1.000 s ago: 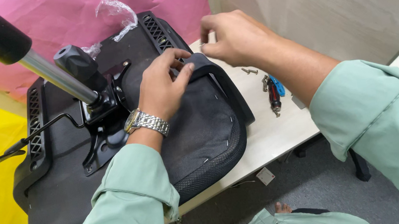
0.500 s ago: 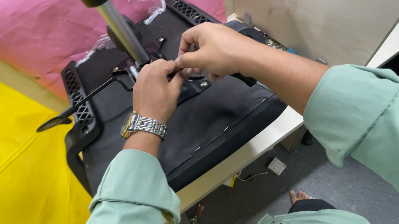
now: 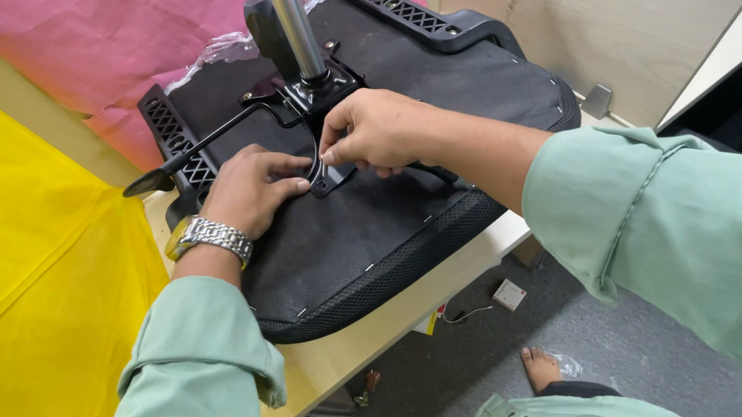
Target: The person attaches a metal gas-lift post to the underside of an office chair seat using a screwdriver. They tighten multiple screws to secure the post to the seat base.
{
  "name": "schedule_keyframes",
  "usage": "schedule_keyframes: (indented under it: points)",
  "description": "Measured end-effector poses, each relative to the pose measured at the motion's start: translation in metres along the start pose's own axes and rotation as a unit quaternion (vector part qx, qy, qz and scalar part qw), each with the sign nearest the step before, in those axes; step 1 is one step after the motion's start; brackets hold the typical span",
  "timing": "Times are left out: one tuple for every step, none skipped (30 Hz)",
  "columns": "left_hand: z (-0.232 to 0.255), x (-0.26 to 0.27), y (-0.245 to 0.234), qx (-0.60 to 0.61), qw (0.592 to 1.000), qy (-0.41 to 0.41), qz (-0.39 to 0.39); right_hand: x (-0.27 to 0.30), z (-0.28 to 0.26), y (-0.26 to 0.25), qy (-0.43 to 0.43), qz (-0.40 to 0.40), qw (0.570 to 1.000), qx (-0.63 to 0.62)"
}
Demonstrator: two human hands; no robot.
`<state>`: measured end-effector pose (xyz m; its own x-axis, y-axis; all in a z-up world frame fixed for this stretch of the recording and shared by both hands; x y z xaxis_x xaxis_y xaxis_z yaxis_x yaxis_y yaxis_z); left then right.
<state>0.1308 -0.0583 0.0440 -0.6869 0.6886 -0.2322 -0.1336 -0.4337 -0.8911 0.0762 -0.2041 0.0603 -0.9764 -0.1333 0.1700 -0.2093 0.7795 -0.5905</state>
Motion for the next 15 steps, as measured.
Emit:
schedule_keyframes:
  points:
    - [0.003,-0.001,0.002,-0.016,1.000,0.018,0.005,-0.002,0.001,0.002,0.007,0.004,1.000,0.014]
    - [-0.002,-0.001,0.005,0.000,1.000,-0.006,0.003,-0.003,0.002,0.003,0.013,0.007,0.999,0.028]
    - [-0.006,0.000,0.005,0.015,0.999,-0.028,-0.001,-0.004,-0.001,0.004,0.002,0.006,0.998,0.056]
    - [-0.009,0.001,0.005,0.030,0.998,-0.050,-0.004,-0.004,-0.004,0.006,-0.009,0.004,0.996,0.084]
    - [-0.007,0.003,0.003,0.026,0.999,-0.039,0.006,-0.006,-0.008,0.008,-0.021,0.000,0.993,0.113]
    - [-0.005,0.005,0.001,0.021,0.999,-0.028,0.016,-0.008,-0.016,0.009,-0.043,0.007,0.989,0.144]
    - [-0.001,0.005,-0.001,0.016,0.999,-0.016,0.024,-0.008,-0.021,0.010,-0.064,0.016,0.983,0.173]
    - [-0.001,0.005,-0.001,0.014,0.999,-0.023,0.027,-0.008,-0.026,0.009,-0.085,0.024,0.975,0.203]
    - [-0.002,0.003,-0.003,0.011,0.999,-0.028,0.029,-0.008,-0.029,0.009,-0.092,0.026,0.971,0.219]
    - [-0.003,0.002,-0.005,0.007,0.999,-0.034,0.032,-0.008,-0.031,0.010,-0.099,0.027,0.967,0.235]
    - [-0.003,0.001,-0.007,0.002,0.999,-0.031,0.036,-0.008,-0.035,0.011,-0.107,0.028,0.961,0.252]
    - [-0.003,0.000,-0.009,-0.002,0.999,-0.028,0.040,-0.008,-0.037,0.013,-0.111,0.023,0.959,0.261]
    - [-0.003,-0.001,-0.010,-0.008,0.999,-0.024,0.043,-0.009,-0.039,0.015,-0.113,0.019,0.956,0.268]
    - [-0.004,-0.002,-0.010,-0.011,0.998,-0.027,0.046,-0.009,-0.040,0.017,-0.116,0.015,0.954,0.276]
    - [-0.005,-0.002,-0.011,-0.013,0.998,-0.033,0.052,-0.008,-0.042,0.018,-0.118,0.014,0.956,0.268]
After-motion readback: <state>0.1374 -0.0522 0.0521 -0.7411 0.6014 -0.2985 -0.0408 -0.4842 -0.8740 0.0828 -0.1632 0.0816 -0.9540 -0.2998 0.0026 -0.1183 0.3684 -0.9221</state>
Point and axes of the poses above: each hand's wrist, its own x-axis away from the middle knuckle, its own y-axis out of the palm, z = x × y, the point moved 10 cm from there along -x, towards the middle knuckle, and after that the axes turned 2 degrees about -z, right-handed, at the moved point
